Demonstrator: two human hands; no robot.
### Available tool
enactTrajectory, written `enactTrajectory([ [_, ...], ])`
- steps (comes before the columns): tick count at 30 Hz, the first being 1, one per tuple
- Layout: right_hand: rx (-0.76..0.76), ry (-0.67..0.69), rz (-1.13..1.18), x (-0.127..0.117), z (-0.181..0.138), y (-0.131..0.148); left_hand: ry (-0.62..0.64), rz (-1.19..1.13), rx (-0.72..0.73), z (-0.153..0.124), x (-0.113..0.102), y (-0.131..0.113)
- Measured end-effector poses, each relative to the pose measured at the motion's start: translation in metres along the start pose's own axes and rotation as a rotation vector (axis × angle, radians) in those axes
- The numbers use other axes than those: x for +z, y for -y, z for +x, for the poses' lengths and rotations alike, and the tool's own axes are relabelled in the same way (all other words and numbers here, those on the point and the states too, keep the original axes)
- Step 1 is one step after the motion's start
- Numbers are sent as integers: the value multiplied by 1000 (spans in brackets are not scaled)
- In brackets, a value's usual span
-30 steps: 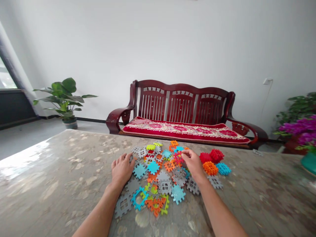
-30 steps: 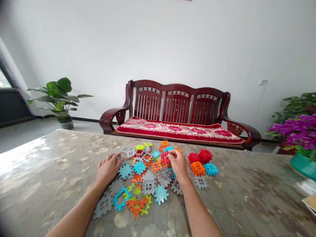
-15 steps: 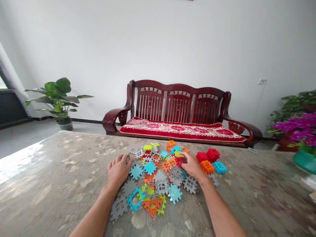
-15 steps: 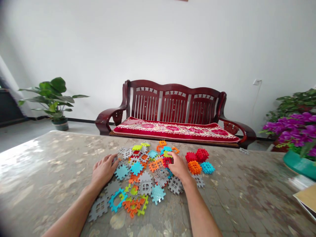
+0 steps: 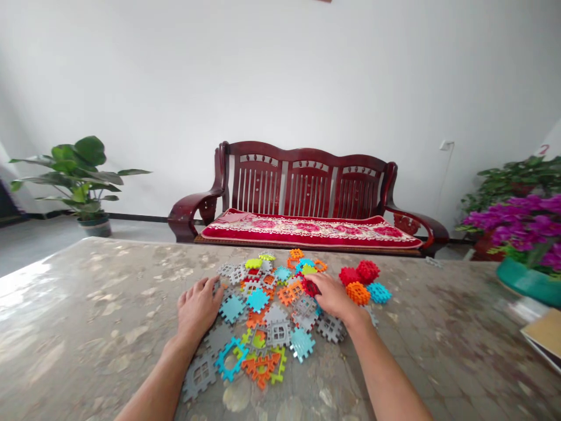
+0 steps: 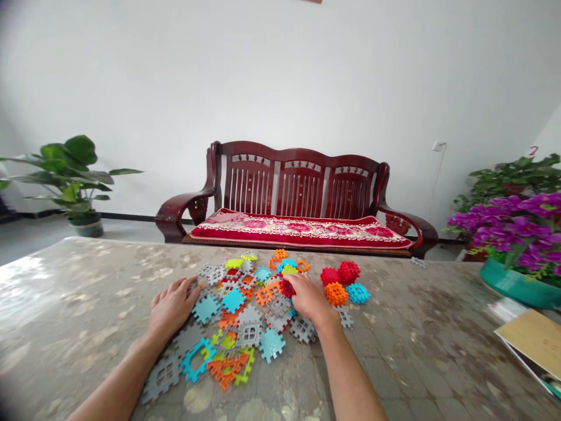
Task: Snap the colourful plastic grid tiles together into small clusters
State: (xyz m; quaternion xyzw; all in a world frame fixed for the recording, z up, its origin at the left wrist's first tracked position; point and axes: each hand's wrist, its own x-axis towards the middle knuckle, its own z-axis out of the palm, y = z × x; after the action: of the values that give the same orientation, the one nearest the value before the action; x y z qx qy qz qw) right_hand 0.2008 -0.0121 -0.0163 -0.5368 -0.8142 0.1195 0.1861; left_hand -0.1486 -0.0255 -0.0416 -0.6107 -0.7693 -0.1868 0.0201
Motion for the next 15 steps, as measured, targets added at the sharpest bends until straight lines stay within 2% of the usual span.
enactTrajectory([
  [6,-8,-23,-23,0,0,2,10,2,-5,1,-1,0],
  [15,37,-166,64,-1,4,0,17,-2,-1,2,0,2],
])
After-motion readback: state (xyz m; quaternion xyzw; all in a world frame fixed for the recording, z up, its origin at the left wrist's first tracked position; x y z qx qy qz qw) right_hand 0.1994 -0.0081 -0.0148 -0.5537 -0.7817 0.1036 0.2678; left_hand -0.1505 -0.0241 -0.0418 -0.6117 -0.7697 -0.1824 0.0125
